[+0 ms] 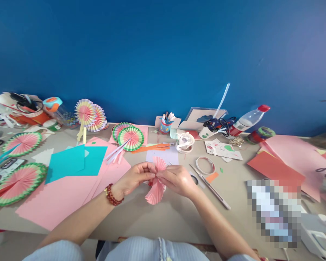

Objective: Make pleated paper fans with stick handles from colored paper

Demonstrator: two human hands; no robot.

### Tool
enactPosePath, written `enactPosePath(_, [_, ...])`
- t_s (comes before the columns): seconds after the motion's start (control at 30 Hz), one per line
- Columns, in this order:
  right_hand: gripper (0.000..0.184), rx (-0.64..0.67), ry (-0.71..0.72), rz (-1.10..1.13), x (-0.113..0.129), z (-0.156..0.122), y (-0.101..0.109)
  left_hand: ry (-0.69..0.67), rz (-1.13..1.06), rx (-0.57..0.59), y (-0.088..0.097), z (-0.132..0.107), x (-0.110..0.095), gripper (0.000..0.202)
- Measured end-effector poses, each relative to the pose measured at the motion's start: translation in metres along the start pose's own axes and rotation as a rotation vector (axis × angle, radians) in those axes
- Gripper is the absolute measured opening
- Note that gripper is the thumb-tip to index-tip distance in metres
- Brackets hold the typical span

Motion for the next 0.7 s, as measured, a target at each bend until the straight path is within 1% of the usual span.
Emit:
enactPosePath(0.17, [0.027,0.028,0.079,-0.153,0.006,0.000,-0.002,-0.025,0.048,-0.053,0.003,0.001,-0.001,0.021])
enactPosePath(0.27, [0.028,0.007,0.136,-0.220,0.011,0.001,-0.001,-0.028,0.077,-0.067,0.005,0.001,0.000,0.022])
enactPosePath(0.37, [0.024,-0.031,0.188,-0.249,0.016,0.001,0.001,-0.033,0.111,-0.079,0.008,0.001,0.000,0.024])
enactPosePath(0.5, [0.020,-0.040,0.229,-0.298,0.019,0.000,0.000,-0.040,0.180,-0.095,0.011,0.002,0.000,0.024])
enactPosePath(0.7, [0.021,-0.050,0.261,-0.329,0.022,0.000,0.000,-0.074,0.246,-0.083,0.012,0.003,-0.003,0.026])
Point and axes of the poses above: each hand's wrist, its own z-axis towards the middle knuckle, its own y-axis out of the back of the hand, x = y × z, the point moved 9 cm from there along z, towards the middle knuckle, and after that the axes turned 11 degrees about -x, right-handed, at the moved point
